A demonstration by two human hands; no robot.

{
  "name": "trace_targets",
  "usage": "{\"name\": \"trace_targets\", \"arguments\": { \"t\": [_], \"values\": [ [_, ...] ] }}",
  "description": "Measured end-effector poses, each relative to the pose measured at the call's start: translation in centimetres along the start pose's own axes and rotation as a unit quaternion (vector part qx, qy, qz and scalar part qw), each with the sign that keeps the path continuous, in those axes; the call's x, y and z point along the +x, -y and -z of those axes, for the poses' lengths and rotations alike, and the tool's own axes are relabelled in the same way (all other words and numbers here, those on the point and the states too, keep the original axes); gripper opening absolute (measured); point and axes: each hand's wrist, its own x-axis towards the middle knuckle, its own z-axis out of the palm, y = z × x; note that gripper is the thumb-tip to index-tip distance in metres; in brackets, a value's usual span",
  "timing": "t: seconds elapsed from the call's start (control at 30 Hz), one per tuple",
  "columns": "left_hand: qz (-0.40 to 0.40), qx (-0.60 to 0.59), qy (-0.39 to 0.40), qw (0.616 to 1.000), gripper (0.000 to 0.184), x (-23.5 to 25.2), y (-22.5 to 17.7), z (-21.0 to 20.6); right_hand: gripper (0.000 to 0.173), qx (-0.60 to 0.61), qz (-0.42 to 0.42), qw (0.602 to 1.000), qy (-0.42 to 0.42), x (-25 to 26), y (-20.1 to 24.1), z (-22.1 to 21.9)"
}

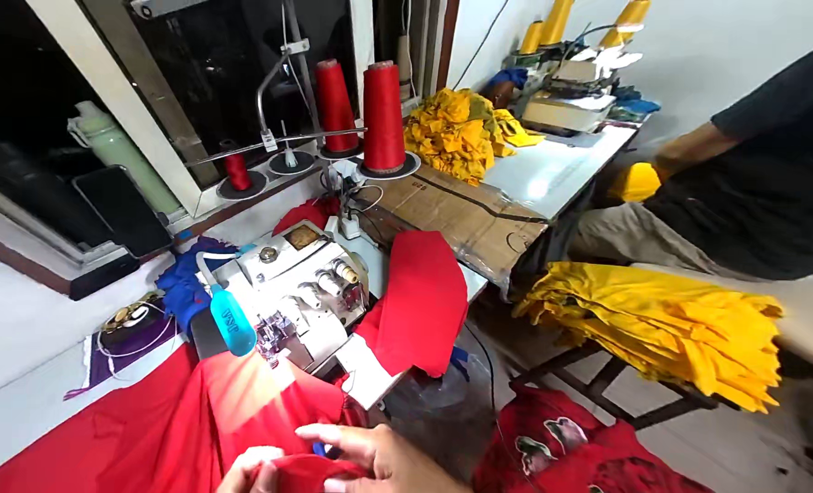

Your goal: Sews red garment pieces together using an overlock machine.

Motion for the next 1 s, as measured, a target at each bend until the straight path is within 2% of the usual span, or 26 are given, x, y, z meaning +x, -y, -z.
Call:
{"name": "trace_targets", "arguments": {
  "t": [0.1, 0.17, 0.2, 0.27, 0.3, 0.33, 0.4, 0.47, 0.53, 0.6, 0.73, 0.8, 0.9, 1.0],
  "values": [
    [-0.096, 0.152, 0.026, 0.983, 0.019, 1.9, -3.5, 3.0, 0.038, -0.018, 0.052, 0.998, 0.018, 1.4, 0.5, -2.2],
    [-0.144, 0.281, 0.058, 0.947, 0.018, 4.5, -5.8, 4.2, 0.030, -0.017, 0.074, 0.997, -0.026, 2.4, -0.2, -2.8],
    [-0.153, 0.343, 0.055, 0.925, 0.020, 6.0, -6.0, 4.2, 0.027, -0.017, 0.067, 0.993, -0.096, 2.9, -0.9, -2.9],
    [-0.142, 0.411, 0.002, 0.900, 0.017, 9.1, -2.7, 3.8, 0.027, -0.066, -0.006, 0.961, -0.269, 4.3, -3.0, -2.4],
    [-0.101, 0.406, -0.011, 0.908, 0.013, 10.3, -0.3, 3.9, 0.028, -0.095, -0.066, 0.933, -0.340, 5.2, -4.2, -2.0],
    [-0.050, 0.391, -0.017, 0.919, 0.011, 11.0, 2.0, 4.0, 0.029, -0.097, -0.133, 0.917, -0.364, 5.8, -5.2, -1.5],
    [0.042, 0.375, -0.018, 0.926, 0.013, 11.9, 4.1, 4.1, 0.036, -0.037, -0.271, 0.914, -0.299, 6.9, -6.2, -0.5],
    [0.074, 0.360, -0.011, 0.930, 0.016, 12.3, 3.8, 3.7, 0.049, 0.048, -0.313, 0.919, -0.233, 8.1, -6.4, -0.7],
    [0.052, 0.338, -0.001, 0.940, 0.016, 11.6, 3.9, 3.7, 0.051, 0.107, -0.301, 0.928, -0.190, 9.1, -6.1, -1.0],
    [0.017, 0.295, -0.007, 0.955, 0.011, 10.4, 4.3, 3.9, 0.048, 0.106, -0.268, 0.937, -0.195, 9.8, -5.8, -1.1],
    [-0.028, 0.202, -0.054, 0.978, 0.009, 6.8, 3.9, 3.6, 0.024, 0.110, -0.218, 0.953, -0.178, 9.3, -6.0, -1.6],
    [-0.024, 0.197, -0.063, 0.978, 0.008, 5.5, 2.9, 3.4, 0.012, 0.112, -0.222, 0.956, -0.156, 9.0, -5.5, -1.7],
    [-0.019, 0.202, -0.056, 0.978, 0.010, 4.1, 1.5, 3.2, 0.009, 0.124, -0.225, 0.957, -0.137, 9.4, -4.8, -1.9],
    [-0.085, 0.219, -0.010, 0.972, 0.014, 2.8, -0.3, 2.9, 0.007, 0.124, -0.207, 0.963, -0.124, 9.8, -4.5, -2.2]
  ]
}}
